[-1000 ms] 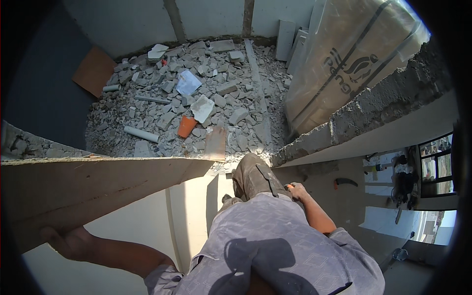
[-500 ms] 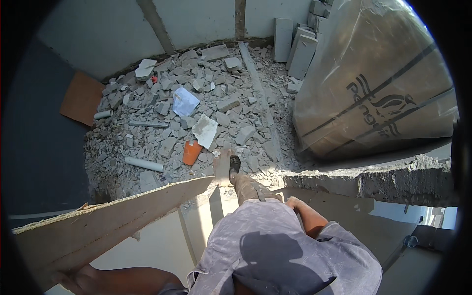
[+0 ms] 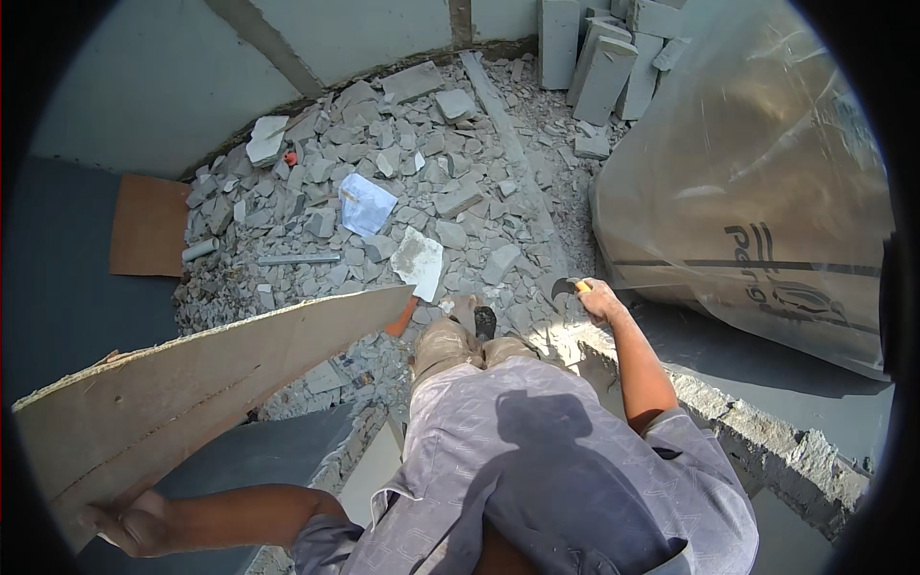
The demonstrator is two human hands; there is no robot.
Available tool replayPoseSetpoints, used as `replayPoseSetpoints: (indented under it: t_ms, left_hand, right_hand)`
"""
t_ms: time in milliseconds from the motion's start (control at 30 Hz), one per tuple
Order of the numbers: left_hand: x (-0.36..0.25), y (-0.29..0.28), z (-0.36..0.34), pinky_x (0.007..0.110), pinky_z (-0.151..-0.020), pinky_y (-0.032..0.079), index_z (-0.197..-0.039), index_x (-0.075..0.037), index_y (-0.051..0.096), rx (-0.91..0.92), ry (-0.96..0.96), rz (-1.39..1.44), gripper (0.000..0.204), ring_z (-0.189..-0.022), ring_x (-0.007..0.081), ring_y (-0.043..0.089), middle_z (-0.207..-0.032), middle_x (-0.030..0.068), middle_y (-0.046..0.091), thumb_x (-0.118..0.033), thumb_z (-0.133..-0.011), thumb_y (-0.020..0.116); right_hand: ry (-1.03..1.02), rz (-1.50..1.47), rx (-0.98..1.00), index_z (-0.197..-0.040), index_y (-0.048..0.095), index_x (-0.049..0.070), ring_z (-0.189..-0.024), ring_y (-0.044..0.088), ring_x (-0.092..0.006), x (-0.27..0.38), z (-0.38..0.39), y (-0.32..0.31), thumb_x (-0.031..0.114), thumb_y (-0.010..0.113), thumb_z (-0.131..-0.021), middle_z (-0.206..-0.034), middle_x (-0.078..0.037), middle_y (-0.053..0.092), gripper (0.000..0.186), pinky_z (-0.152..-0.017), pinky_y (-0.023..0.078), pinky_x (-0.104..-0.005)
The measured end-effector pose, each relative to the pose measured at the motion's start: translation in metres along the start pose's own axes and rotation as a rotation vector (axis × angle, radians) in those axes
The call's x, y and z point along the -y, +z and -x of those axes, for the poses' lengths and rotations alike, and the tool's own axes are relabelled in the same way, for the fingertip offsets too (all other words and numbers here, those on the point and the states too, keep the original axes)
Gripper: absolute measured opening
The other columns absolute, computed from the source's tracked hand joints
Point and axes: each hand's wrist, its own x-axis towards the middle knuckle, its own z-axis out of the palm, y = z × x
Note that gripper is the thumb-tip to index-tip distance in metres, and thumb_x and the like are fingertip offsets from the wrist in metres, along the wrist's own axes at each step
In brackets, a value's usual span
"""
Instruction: Measuring and sawing a wooden plank at a construction site.
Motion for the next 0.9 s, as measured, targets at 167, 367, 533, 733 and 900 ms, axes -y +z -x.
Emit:
replayPoseSetpoints:
  t_ms: [167,367,533,733,900]
  left_hand:
    - [0.049,0.041,-0.055,0.046,-0.107,0.030,-0.125,0.010,0.046,-0.025,0.028,0.148,0.045,-0.126,0.0322,0.039,-0.136,0.0219,0.041,-0.016,-0.090,0.057]
    - [0.114,0.110,-0.076,0.048,-0.105,0.033,-0.124,0.011,0.047,-0.217,-0.058,0.218,0.046,-0.122,0.0322,0.043,-0.132,0.0221,0.046,-0.011,-0.087,0.062]
    - [0.150,0.173,-0.082,0.046,-0.099,0.041,-0.120,0.012,0.051,-0.374,-0.213,0.207,0.044,-0.113,0.0315,0.051,-0.125,0.0208,0.054,-0.012,-0.086,0.067]
    - [0.221,0.228,-0.093,0.052,-0.096,0.041,-0.117,0.010,0.055,-0.232,-0.417,0.357,0.042,-0.111,0.0319,0.052,-0.122,0.0201,0.056,-0.018,-0.087,0.066]
    - [0.260,0.308,-0.091,0.049,-0.105,0.031,-0.129,0.006,0.045,-0.060,-0.491,0.381,0.051,-0.123,0.0302,0.041,-0.138,0.0181,0.042,-0.022,-0.090,0.063]
  right_hand:
    - [0.125,-0.149,0.005,-0.117,0.055,0.002,-0.047,0.057,-0.0206,-0.013,-0.012,0.007,0.012,0.052,-0.082,-0.072,-0.014,0.060,0.037,-0.040,0.047,-0.0352]
    - [0.405,-0.276,-0.002,-0.110,0.061,0.006,-0.051,0.058,-0.0189,-0.063,0.008,0.075,0.016,0.054,-0.084,-0.071,-0.012,0.062,0.029,-0.042,0.045,-0.0358]
    - [0.124,-0.081,-0.017,-0.106,0.062,-0.002,-0.074,0.068,-0.0331,-0.145,-0.017,0.141,0.030,0.049,-0.087,-0.086,-0.022,0.067,0.039,-0.052,0.052,-0.0386]
    - [0.099,0.098,0.056,-0.100,0.066,-0.002,-0.088,0.067,-0.0320,-0.112,-0.060,0.122,0.033,0.047,-0.086,-0.098,-0.025,0.066,0.042,-0.075,0.053,-0.0439]
    - [0.389,-0.258,-0.154,-0.100,0.065,0.003,-0.077,0.066,-0.0276,-0.036,-0.104,0.058,0.028,0.055,-0.082,-0.087,-0.019,0.067,0.033,-0.068,0.050,-0.0388]
